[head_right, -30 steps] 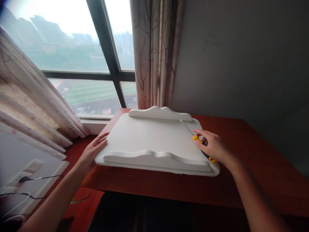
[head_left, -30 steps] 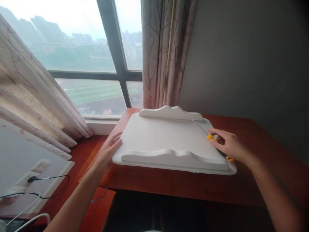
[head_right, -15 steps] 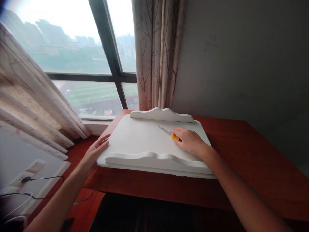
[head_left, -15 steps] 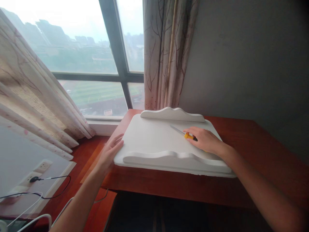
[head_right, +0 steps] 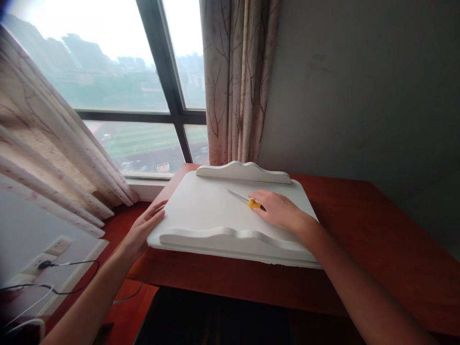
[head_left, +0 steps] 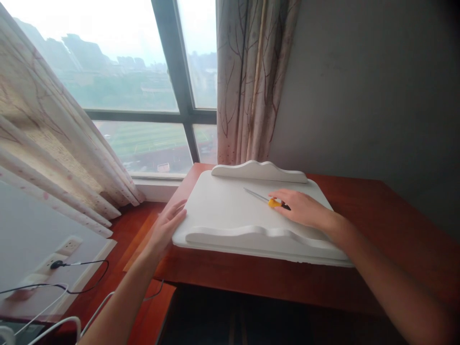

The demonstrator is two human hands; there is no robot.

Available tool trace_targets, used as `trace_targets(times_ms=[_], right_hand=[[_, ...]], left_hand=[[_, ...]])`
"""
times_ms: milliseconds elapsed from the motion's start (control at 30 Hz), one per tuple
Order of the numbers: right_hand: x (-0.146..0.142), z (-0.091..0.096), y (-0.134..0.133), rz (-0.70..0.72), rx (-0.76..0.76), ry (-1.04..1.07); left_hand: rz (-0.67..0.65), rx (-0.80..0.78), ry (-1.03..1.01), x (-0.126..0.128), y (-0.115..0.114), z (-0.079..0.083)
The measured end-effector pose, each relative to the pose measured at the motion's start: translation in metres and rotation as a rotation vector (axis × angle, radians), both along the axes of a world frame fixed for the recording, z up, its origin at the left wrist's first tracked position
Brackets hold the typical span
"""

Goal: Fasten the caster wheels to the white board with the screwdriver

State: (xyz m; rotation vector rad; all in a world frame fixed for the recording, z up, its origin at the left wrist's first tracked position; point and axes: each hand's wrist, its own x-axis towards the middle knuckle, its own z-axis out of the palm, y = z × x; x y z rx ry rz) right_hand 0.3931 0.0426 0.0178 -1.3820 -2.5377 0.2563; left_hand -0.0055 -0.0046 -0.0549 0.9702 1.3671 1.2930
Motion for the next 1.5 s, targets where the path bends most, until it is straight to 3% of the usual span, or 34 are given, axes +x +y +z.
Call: trace_targets(times_ms=[133, 233, 367, 433, 567, 733, 967, 1100, 1267, 1500], right_hand=[[0.023, 0.002, -0.018, -0.057, 0.068, 0.094], [0.048, -0.007, -0.044, -0.197, 0.151, 0.217], [0.070, -0.049, -0.093, -0.574, 0.346, 0.528], [0.070, -0.075, -0.117, -0.736, 0.369, 0.733], [0.059, -0.104, -0.140, -0.729, 0.376, 0.706], [0.065, -0.099, -0.122, -0.685, 0.316, 0.737], [0.104, -0.109, -0.080, -0.683, 0.246, 0.801], [0.134, -0.113, -0.058, -0.788, 0.235, 0.797], [0.171, -0.103, -0.038, -0.928, 0.242, 0.742], [0.225, -0.093, -0.031, -1.178, 0.281, 0.623]], left_hand=[[0.023, 0.006, 0.036, -0.001, -0.001, -0.001], [0.039, 0.026, 0.035, 0.000, -0.001, -0.002], [0.016, 0.035, -0.019, 0.002, -0.001, -0.002], [0.020, 0.042, -0.029, 0.004, -0.001, -0.002], [0.023, 0.054, 0.018, 0.005, -0.001, -0.004], [0.045, 0.097, 0.188, 0.005, 0.011, -0.008], [-0.020, 0.195, 0.476, 0.029, 0.056, -0.010], [-0.036, 0.210, 0.539, 0.059, 0.079, -0.008], [-0.068, 0.219, 0.596, 0.105, 0.101, -0.012], [-0.150, 0.237, 0.666, 0.175, 0.117, -0.019]])
